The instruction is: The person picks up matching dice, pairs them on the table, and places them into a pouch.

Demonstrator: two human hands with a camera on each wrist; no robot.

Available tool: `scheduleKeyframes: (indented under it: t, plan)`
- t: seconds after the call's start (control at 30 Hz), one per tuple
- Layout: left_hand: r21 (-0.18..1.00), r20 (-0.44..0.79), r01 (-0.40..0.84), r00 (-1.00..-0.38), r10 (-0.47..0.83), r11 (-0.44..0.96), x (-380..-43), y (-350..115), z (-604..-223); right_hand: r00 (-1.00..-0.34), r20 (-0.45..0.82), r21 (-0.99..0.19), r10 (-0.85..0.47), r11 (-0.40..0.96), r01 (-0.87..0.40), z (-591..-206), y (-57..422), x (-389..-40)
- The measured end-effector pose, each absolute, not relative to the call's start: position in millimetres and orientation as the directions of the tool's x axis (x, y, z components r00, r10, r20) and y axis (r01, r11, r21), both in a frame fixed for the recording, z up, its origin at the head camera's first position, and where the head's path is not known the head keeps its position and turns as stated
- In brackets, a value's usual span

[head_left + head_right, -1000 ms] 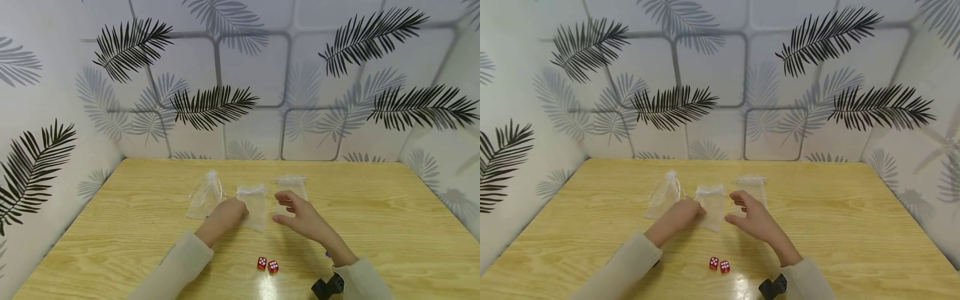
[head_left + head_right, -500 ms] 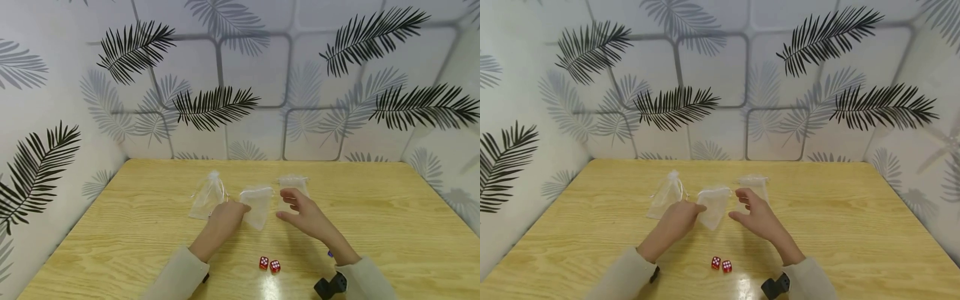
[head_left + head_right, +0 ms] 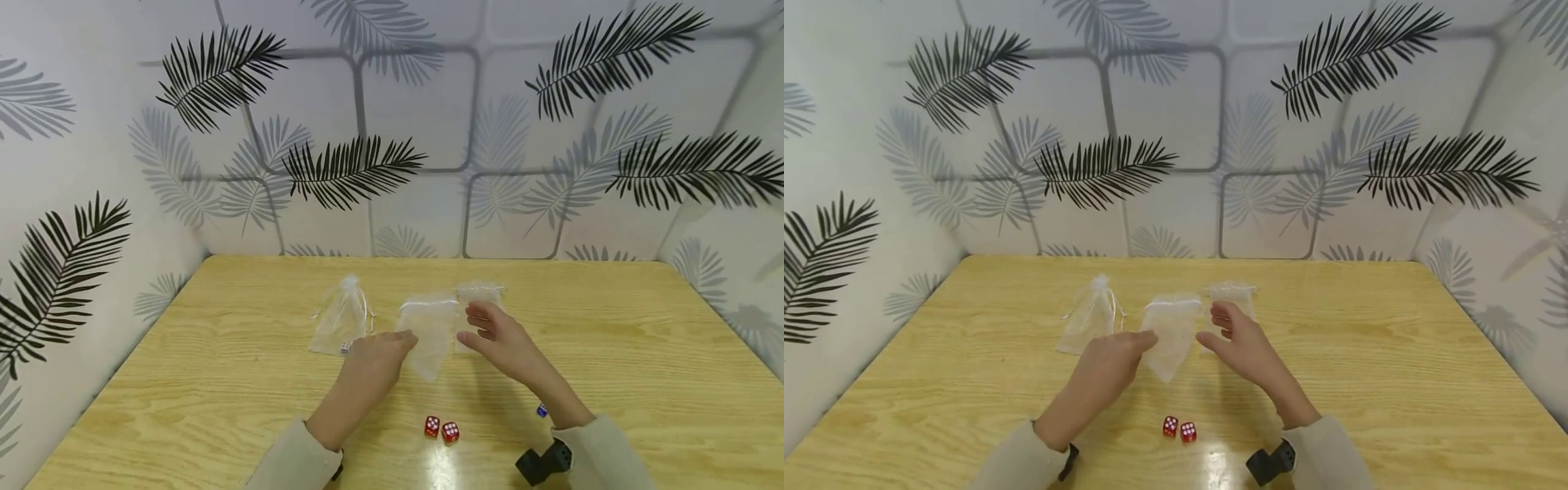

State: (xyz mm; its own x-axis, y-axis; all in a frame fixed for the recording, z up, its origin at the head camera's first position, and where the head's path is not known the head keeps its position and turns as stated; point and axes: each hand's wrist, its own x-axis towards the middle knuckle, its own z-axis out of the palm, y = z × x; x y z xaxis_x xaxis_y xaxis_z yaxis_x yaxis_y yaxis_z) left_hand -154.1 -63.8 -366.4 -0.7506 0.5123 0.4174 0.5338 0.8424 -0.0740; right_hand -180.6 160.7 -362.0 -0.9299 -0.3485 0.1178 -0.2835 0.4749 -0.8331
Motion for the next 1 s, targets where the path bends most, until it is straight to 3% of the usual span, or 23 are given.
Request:
scheduleKeyframes:
  t: [0.17,0.33,0.53,0.67,0.8,1.0]
  plan:
    - [-0.144,0.450,0.546,-0.707,0.546,0.825,-146.7,-57.6,-361.2,-0.946,0.051,-0.887,-0.319,0.422,-0.190,-360.5,162.2,-183.0]
    - [-0.256,0.484,0.565,-0.627,0.610,0.784,-143.6,-52.8,-363.2,-0.963,0.008,-0.964,-0.271,0.253,-0.079,-359.9,163.8,-183.8]
    - [-0.343,0.457,0.600,-0.565,0.687,0.723,-143.9,-51.9,-367.9,-0.983,0.008,-0.984,-0.183,0.171,-0.040,-358.9,163.3,-182.7]
    - [-0.290,0.451,0.631,-0.573,0.685,0.719,-144.6,-51.9,-367.3,-0.989,0.021,-0.984,-0.145,0.172,-0.046,-357.2,164.0,-182.7]
    - [-0.166,0.474,0.673,-0.586,0.657,0.721,-145.7,-52.6,-366.8,-0.990,0.029,-0.982,-0.135,0.181,-0.053,-355.6,163.2,-181.7]
    - [0.029,0.607,0.704,-0.577,0.547,0.710,-150.1,-57.8,-367.5,-0.988,0.075,-0.976,-0.134,0.192,-0.100,-352.1,160.0,-177.8]
